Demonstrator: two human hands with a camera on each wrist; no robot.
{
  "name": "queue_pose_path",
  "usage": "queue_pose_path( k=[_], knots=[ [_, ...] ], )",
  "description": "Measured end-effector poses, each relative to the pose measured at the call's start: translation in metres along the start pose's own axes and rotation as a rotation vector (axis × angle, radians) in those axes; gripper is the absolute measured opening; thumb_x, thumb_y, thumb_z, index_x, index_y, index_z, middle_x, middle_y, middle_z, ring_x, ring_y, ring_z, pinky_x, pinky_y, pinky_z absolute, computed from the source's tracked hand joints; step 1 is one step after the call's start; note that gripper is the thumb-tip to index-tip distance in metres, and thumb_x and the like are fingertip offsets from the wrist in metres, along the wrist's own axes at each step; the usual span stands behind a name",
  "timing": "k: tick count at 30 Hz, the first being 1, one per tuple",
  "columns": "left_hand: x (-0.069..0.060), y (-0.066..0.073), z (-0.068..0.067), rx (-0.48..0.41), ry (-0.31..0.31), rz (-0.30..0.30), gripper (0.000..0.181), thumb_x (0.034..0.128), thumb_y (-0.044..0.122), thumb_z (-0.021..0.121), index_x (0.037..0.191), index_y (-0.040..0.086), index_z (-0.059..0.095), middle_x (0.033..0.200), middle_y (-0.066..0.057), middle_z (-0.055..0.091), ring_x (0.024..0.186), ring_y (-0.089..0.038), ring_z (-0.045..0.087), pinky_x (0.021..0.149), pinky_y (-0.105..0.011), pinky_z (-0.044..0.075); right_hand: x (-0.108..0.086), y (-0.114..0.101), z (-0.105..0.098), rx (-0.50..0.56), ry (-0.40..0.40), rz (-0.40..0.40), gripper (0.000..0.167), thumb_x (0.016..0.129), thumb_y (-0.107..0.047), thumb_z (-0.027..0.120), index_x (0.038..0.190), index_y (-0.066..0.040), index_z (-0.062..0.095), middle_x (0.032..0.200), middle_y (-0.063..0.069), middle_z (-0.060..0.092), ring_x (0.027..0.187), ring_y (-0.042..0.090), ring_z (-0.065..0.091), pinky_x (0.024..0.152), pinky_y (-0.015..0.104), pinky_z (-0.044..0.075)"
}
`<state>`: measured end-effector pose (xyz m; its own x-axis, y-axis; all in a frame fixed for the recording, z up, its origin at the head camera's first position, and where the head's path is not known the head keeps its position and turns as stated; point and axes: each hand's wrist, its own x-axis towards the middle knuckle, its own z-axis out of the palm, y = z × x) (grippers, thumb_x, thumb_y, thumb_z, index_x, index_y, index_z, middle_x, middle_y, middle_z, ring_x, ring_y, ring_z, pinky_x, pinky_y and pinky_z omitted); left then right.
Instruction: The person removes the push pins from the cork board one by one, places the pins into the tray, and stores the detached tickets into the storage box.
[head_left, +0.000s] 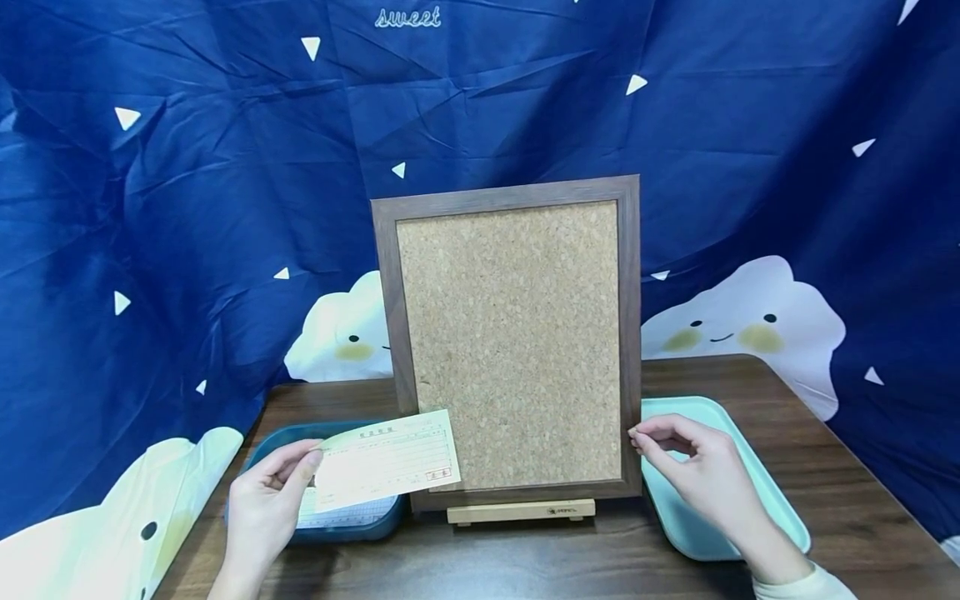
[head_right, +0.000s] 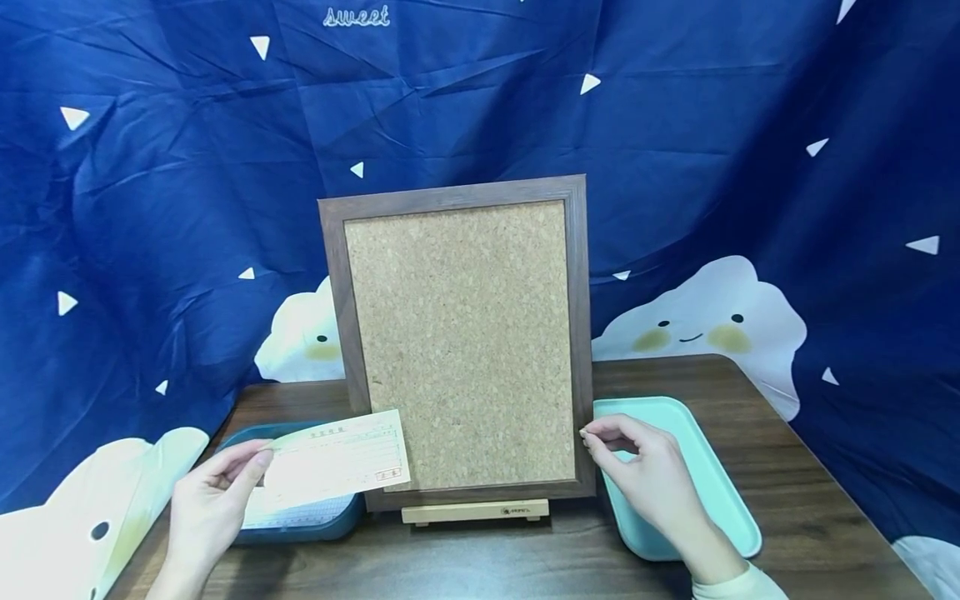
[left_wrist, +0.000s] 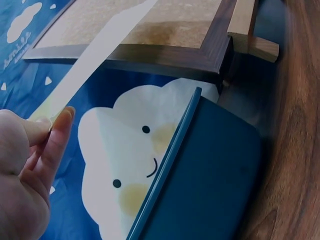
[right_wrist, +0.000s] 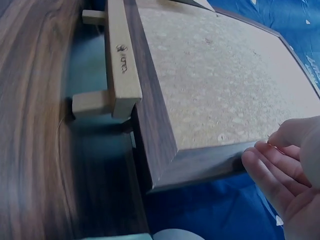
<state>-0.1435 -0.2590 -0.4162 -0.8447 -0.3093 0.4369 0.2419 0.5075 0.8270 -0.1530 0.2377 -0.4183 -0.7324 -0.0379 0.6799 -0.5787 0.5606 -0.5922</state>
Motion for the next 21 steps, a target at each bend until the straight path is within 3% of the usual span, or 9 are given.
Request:
queue_pose_path(
  k=[13, 21],
  knots=[
    [0.002, -0.01, -0.015, 0.053, 0.054, -0.077, 0.015, 0.1002, 0.011, 0.078, 0.114, 0.006, 0.083, 0.086, 0.031, 0.073, 0.077, 0.009, 0.07, 0.068, -0.01, 0.053, -0.005, 0.007, -0.016, -0.116, 0.054, 0.014, 0.026, 0.082, 0.008, 0.086, 0.095, -0.015, 0.081, 0.085, -0.008, 0.08, 0.085, -0.021, 0.062, 0.068, 0.008, 0.05],
    [0.005, -0.015, -0.022, 0.071, 0.061, -0.131, 0.018, 0.1024, 0.015, 0.076, 0.117, 0.005, 0.082, 0.085, 0.036, 0.071, 0.083, 0.016, 0.068, 0.072, -0.007, 0.053, -0.008, 0.014, -0.024, -0.087, 0.06, 0.0, 0.034, 0.079, 0.017, 0.083, 0.097, -0.011, 0.081, 0.089, -0.018, 0.078, 0.083, -0.02, 0.066, 0.069, 0.005, 0.049]
  ],
)
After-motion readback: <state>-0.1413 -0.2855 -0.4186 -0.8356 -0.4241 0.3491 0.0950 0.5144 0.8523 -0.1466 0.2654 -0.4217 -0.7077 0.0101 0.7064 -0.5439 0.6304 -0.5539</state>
